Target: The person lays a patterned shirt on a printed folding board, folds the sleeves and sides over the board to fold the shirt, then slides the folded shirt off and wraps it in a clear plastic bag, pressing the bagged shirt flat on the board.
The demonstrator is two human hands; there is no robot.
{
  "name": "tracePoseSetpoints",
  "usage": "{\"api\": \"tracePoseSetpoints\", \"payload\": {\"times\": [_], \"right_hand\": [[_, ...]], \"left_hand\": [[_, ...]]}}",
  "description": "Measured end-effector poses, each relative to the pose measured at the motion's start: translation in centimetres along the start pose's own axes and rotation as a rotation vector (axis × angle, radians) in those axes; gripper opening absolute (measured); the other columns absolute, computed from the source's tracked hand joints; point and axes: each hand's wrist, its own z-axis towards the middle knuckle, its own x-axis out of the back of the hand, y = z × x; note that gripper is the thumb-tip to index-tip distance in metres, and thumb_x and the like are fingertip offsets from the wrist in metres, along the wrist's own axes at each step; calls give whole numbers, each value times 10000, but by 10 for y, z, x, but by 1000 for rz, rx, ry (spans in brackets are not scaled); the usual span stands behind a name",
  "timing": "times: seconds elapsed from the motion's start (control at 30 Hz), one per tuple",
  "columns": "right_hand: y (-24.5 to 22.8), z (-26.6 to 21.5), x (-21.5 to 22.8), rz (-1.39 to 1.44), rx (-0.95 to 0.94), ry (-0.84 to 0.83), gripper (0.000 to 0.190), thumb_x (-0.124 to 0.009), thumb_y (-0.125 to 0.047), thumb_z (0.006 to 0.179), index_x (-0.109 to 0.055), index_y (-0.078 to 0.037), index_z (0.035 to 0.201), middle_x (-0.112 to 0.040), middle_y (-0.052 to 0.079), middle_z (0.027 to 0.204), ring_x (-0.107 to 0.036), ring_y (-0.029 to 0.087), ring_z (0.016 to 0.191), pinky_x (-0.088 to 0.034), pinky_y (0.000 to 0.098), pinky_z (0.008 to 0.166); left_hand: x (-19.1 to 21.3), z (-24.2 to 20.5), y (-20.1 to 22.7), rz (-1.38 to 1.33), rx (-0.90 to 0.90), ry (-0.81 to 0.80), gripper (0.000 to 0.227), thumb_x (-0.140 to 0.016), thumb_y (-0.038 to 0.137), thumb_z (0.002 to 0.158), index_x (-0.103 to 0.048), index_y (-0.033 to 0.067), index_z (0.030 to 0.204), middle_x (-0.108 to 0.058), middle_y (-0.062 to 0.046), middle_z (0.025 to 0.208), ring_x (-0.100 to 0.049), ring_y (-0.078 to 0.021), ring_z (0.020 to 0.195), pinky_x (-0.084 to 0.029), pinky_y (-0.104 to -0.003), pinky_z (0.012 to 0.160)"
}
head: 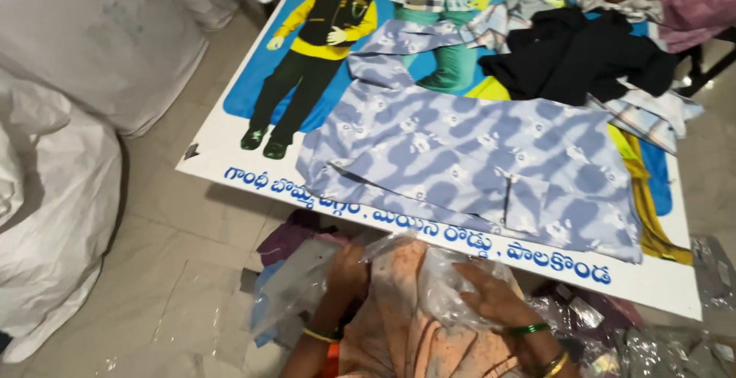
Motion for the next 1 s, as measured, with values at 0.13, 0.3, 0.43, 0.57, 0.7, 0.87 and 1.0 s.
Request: {"api": "tracePoseSetpoints", "payload": {"times": [0.13,0.3,0.43,0.57,0.7,0.87,1.0], "right_hand": [[-42,-5,5,236,-197,-84,671,-703,-343,878,-461,-221,1491,-455,108,1555,-436,312,1429,-380,414,1164],[-51,-3,-16,85,-231,-40,609,-672,-241,859,-550,-207,1455,-504,156,1489,-507,371,1355,-447,429,1095],[-71,-15,1,165,-342,-99,558,-656,-247,855,-567,-204,1405,-525,122,1491,-644,354,1180,-524,421,1008],[-70,-26,8,166,-339,-85,491,-658,-248,853,-639,-170,1337,-703,131,1269,-717,325,1083,-570,389,954],[-58,-28,35,543,-298,10,501,-769,-228,807,-665,-73,1273,-707,148,1252,-704,298,1147,-547,379,990],[52,-37,41,562,-527,390,340,-664,-206,929,-706,-67,1237,-736,134,1229,-690,267,1140,-550,379,978],[123,-8,35,530,-646,749,358,-693,-198,934,-693,-36,1252,-764,155,1161,-737,263,1055,-589,381,906]], "left_hand": [[-3,28,45,-85,-67,-2,297,-594,82,820,-697,103,1098,-684,-126,1058,-618,-402,979,-510,-497,863],[-13,48,92,-224,-210,-83,381,-599,54,772,-698,66,1140,-690,-140,1104,-624,-386,1042,-509,-488,881],[-87,24,96,-284,-367,-295,357,-568,64,801,-744,106,1109,-732,-145,1095,-665,-373,1045,-536,-482,880],[-118,30,96,-280,-235,-883,218,-635,239,910,-756,92,1018,-728,-206,1000,-686,-390,942,-529,-480,837],[-123,46,88,-239,-331,-1005,253,-618,239,897,-766,37,929,-715,-242,927,-697,-399,858,-544,-475,776],[-103,75,99,-398,-257,-1114,407,-727,289,838,-624,23,1128,-726,-243,988,-699,-376,911,-550,-451,808],[-110,107,90,-564,-114,-839,431,-667,307,962,-579,12,1264,-715,-196,1073,-712,-341,988,-548,-403,851]]}}
